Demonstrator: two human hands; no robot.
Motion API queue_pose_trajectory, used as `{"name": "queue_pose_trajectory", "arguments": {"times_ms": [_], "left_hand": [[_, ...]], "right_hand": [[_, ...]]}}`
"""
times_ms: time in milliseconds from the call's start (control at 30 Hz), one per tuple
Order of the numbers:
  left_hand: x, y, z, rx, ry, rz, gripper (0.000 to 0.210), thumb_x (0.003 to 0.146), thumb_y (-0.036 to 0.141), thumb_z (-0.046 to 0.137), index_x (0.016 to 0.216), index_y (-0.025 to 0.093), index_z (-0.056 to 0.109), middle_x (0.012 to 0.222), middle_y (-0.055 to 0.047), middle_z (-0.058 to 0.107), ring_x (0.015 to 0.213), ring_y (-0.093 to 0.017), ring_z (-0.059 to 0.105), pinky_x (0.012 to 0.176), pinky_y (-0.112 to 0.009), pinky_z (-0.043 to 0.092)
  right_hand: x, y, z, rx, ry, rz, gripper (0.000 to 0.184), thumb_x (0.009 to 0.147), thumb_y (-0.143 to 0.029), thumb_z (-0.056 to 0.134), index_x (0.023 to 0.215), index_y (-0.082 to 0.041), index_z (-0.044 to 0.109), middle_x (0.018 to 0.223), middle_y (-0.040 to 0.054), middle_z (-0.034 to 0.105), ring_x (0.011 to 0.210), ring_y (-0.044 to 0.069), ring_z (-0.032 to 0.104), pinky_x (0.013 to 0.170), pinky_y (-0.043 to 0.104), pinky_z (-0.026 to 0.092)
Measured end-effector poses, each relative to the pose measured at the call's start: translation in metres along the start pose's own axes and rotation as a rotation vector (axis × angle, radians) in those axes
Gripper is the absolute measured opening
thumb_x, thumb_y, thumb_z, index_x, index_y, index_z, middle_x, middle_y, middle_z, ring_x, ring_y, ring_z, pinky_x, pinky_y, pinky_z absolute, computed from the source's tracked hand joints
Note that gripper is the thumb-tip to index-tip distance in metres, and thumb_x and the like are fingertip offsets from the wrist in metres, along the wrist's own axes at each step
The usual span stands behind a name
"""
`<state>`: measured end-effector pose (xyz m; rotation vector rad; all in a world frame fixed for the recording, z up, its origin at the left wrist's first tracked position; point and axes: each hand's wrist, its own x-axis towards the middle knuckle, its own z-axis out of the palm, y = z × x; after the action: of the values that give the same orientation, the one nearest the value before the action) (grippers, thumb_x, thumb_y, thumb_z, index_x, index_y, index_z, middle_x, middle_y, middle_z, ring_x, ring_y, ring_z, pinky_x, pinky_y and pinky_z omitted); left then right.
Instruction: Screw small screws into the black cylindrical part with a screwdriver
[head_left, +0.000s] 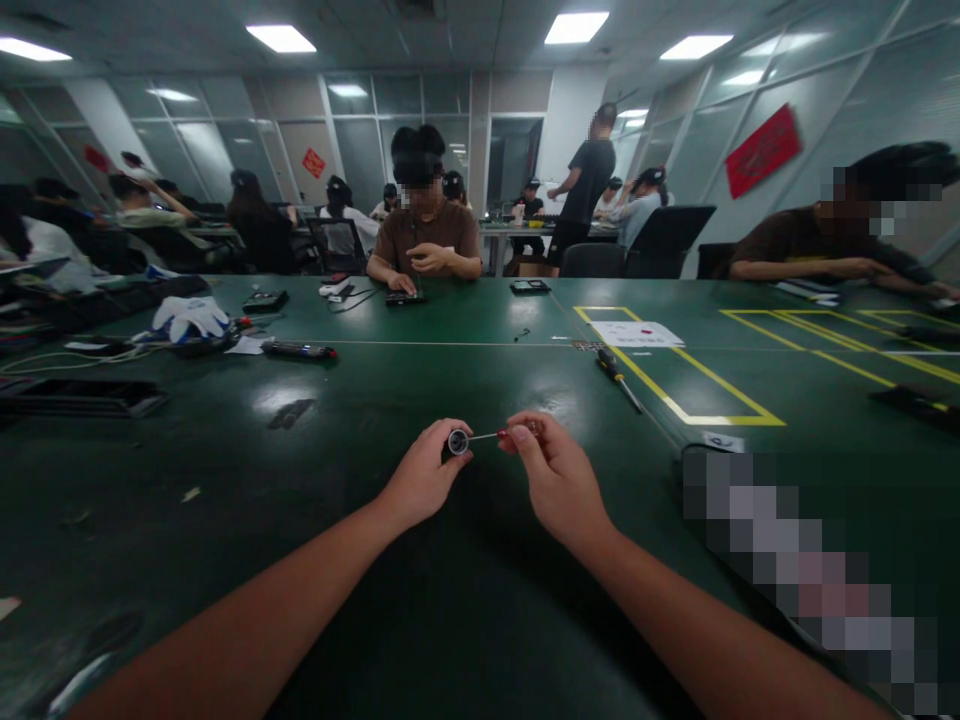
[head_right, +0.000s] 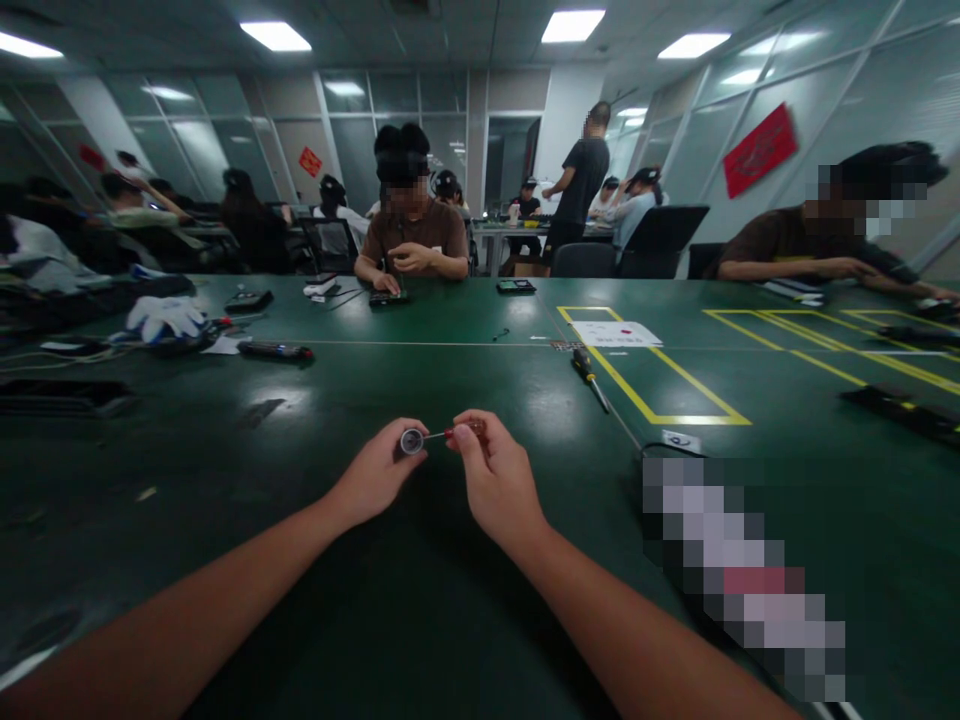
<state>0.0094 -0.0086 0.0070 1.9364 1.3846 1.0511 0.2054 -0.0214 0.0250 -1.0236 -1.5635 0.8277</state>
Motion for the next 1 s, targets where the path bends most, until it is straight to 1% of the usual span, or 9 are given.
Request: {"name": "queue_pose_trajectory", "arguments": {"times_ms": [133,233,300,467,667,733,867,933,1000], "left_hand": [[0.001,-0.005,0.001,-0.025,0.014,0.007,0.021,0.089,0.014,0.061,0.108,0.022,0.061,0.109,-0.004,0.065,0.103,-0.021,0.061,0.094,-0.037,0.047],[0.001,-0.009,0.002,-0.031,0.017,0.031,0.021,0.088,0.014,0.061,0.108,0.022,0.061,0.109,-0.004,0.065,0.104,-0.021,0.06,0.095,-0.036,0.046],[0.001,-0.009,0.003,-0.031,0.014,0.039,0.021,0.089,0.014,0.061,0.108,0.022,0.061,0.109,-0.004,0.065,0.104,-0.021,0.06,0.096,-0.036,0.045],[0.001,-0.004,0.001,-0.023,0.025,0.016,0.02,0.088,0.014,0.062,0.107,0.022,0.061,0.108,-0.003,0.065,0.102,-0.02,0.061,0.094,-0.036,0.046],[0.001,-0.004,-0.001,0.009,0.003,0.014,0.02,0.088,0.016,0.061,0.107,0.023,0.062,0.108,-0.004,0.065,0.102,-0.022,0.061,0.094,-0.038,0.048],[0.0,-0.005,-0.001,0.013,0.004,0.016,0.02,0.088,0.016,0.061,0.107,0.023,0.062,0.109,-0.004,0.065,0.102,-0.022,0.061,0.095,-0.038,0.048],[-0.001,-0.004,0.0,0.014,0.005,0.006,0.02,0.089,0.016,0.061,0.108,0.022,0.062,0.11,-0.004,0.065,0.104,-0.023,0.061,0.096,-0.039,0.047],[-0.001,-0.003,0.0,0.02,-0.009,0.0,0.021,0.089,0.016,0.062,0.109,0.022,0.062,0.111,-0.005,0.065,0.106,-0.023,0.061,0.098,-0.04,0.047],[-0.001,-0.001,0.0,0.025,-0.023,-0.011,0.022,0.089,0.016,0.062,0.11,0.022,0.062,0.113,-0.005,0.065,0.108,-0.024,0.061,0.099,-0.041,0.047]], "right_hand": [[-0.003,-0.005,0.0,0.044,-0.086,-0.027,0.019,0.1,-0.038,0.056,0.113,-0.026,0.062,0.083,0.0001,0.067,0.079,0.018,0.065,0.074,0.032,0.05],[-0.004,-0.009,0.002,0.059,-0.111,-0.034,0.022,0.099,-0.043,0.056,0.101,-0.024,0.068,0.085,0.0017,0.068,0.08,0.018,0.064,0.073,0.032,0.05],[-0.003,-0.01,0.003,0.068,-0.082,-0.016,0.028,0.099,-0.045,0.055,0.095,-0.023,0.071,0.085,0.0029,0.069,0.079,0.019,0.064,0.074,0.033,0.05],[0.002,-0.004,0.004,0.23,0.069,0.099,0.023,0.09,-0.043,0.067,0.101,-0.023,0.068,0.086,0.0025,0.071,0.08,0.02,0.068,0.078,0.035,0.053],[0.008,0.008,0.005,0.271,0.085,0.156,0.03,0.091,-0.049,0.066,0.098,-0.021,0.071,0.087,0.0042,0.072,0.082,0.019,0.068,0.083,0.036,0.053],[0.009,0.009,0.005,0.354,0.104,0.227,0.031,0.088,-0.052,0.07,0.094,-0.021,0.071,0.085,0.0038,0.071,0.079,0.019,0.067,0.082,0.036,0.054],[0.014,0.006,0.0,0.648,0.076,0.448,0.038,0.085,-0.057,0.071,0.082,-0.019,0.067,0.067,0.0011,0.061,0.062,0.017,0.06,0.074,0.038,0.058],[0.015,0.006,-0.002,0.651,0.109,0.406,0.037,0.086,-0.056,0.069,0.083,-0.02,0.065,0.072,0.002,0.062,0.063,0.017,0.06,0.072,0.038,0.058],[0.014,0.007,-0.003,0.516,0.164,0.297,0.034,0.088,-0.055,0.067,0.089,-0.021,0.065,0.081,0.0035,0.066,0.069,0.018,0.064,0.073,0.037,0.058]]}}
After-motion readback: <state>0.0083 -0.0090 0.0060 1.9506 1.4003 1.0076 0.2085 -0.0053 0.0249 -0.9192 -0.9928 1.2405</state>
